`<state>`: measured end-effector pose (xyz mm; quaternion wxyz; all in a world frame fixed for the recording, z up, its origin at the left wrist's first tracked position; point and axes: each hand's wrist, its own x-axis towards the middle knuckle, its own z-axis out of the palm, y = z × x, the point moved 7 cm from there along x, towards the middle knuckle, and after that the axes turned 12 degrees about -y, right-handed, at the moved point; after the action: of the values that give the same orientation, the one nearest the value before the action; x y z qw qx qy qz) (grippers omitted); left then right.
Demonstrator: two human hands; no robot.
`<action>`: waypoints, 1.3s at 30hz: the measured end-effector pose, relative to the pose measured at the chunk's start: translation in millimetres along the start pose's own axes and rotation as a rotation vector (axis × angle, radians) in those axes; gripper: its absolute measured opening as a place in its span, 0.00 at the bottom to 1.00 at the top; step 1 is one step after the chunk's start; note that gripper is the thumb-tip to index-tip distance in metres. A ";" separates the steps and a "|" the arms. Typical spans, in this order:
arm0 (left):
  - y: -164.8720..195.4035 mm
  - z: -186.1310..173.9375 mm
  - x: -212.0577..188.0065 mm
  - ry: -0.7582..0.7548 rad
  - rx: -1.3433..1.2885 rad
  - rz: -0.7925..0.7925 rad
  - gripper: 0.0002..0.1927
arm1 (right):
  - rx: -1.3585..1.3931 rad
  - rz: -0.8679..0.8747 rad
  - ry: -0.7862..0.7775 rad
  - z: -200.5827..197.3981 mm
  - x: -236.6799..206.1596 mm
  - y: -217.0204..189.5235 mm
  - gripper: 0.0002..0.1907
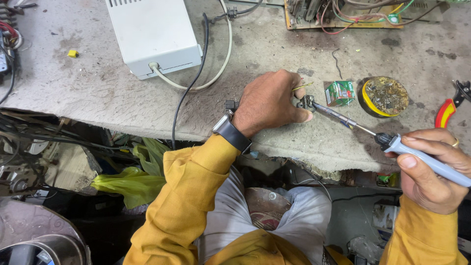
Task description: The person solders wires to a small electronic component using a soldering iron and solder wire. They hold the component steady with one hand while applying heat and solder with the other, then inspect the joint.
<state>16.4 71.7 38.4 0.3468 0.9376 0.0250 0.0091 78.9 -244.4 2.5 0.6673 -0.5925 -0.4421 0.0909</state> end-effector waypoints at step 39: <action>0.8 -2.1 -0.9 0.046 -0.020 0.036 0.23 | 0.031 -0.014 -0.013 -3.2 2.1 0.1 0.07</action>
<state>15.5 72.5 40.5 0.3552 0.9339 0.0158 0.0374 82.4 -245.3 3.7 0.6742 -0.5783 -0.4490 0.0972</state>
